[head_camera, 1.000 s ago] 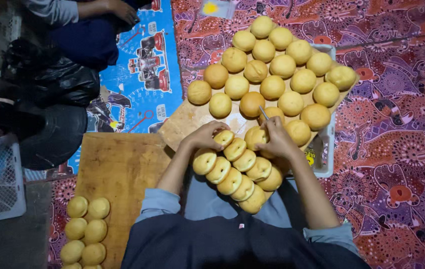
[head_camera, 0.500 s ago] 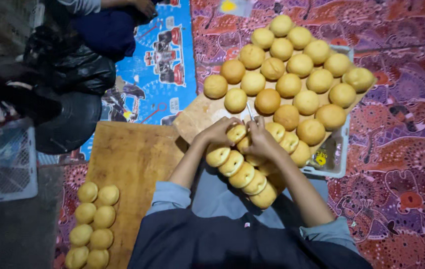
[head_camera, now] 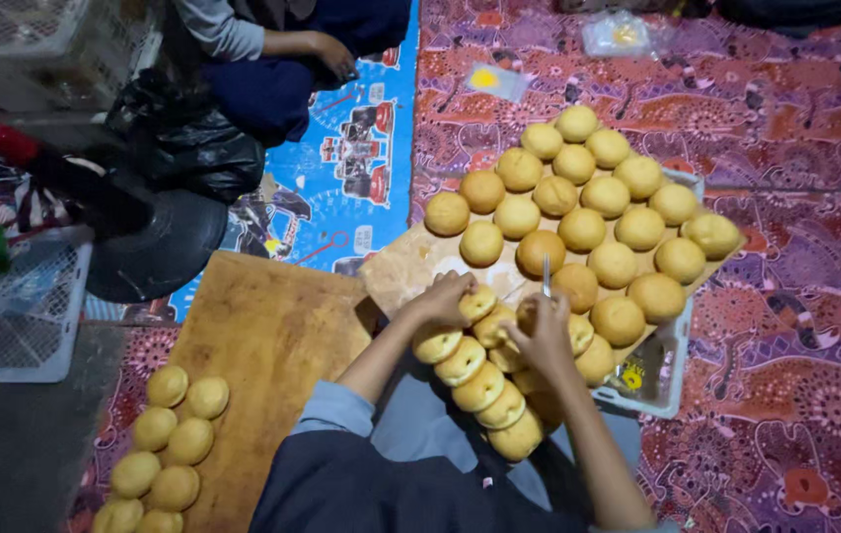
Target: The person sits on the floor and uses a small knife to cut a slit into the top of round bread buns. They pick up each bun from a tray, make a cut, and place it on a wooden board. The process is repeated for multiple buns.
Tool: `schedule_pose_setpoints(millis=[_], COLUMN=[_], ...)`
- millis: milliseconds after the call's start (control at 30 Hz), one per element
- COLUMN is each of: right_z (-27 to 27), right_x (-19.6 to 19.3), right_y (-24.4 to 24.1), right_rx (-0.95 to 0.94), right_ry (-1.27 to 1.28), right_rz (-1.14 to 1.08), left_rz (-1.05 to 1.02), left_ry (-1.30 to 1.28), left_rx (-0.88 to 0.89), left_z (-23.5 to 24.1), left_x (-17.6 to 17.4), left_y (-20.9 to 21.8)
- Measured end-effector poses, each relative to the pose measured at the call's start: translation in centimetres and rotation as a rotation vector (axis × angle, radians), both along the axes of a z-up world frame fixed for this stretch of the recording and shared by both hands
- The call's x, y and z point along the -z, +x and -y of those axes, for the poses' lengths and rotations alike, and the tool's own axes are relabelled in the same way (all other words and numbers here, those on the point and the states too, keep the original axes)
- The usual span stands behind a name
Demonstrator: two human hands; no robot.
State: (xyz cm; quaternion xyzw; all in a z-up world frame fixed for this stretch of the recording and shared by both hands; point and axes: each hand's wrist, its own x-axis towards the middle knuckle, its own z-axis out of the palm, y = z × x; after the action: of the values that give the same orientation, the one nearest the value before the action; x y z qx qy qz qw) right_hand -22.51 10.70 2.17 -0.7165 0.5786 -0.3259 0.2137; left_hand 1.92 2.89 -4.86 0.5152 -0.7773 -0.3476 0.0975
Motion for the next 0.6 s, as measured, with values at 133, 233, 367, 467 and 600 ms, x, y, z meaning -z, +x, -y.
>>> schedule_pose_setpoints(millis=[133,233,367,467,600], right_z=[-5.2,-12.4,-17.7,-20.5,-19.9], right_x=[1.4,3.8,5.5,6.7,6.4], right_y=[-6.9,-12.5,-16.4,-16.2,-14.7], right_rx=[0.264,0.483,0.712,0.594,0.444], right_ry=[-0.316,0.037,0.255,0.181,0.131], right_rz=[0.117,0.426,0.390,0.433,0.402], left_rz=[-0.125,-0.336,0.121,0.189,-0.019], left_ry=[0.096,0.233,-0.042,0.056,-0.015], left_rx=[-0.003,-0.579,-0.753,-0.782,-0.789], left_z=[3.0,6.4,11.4,10.9,9.9], left_x=[1.1,2.9,1.0,1.0,2.4], left_y=[1.5,1.7,-1.5,-3.9,-5.2])
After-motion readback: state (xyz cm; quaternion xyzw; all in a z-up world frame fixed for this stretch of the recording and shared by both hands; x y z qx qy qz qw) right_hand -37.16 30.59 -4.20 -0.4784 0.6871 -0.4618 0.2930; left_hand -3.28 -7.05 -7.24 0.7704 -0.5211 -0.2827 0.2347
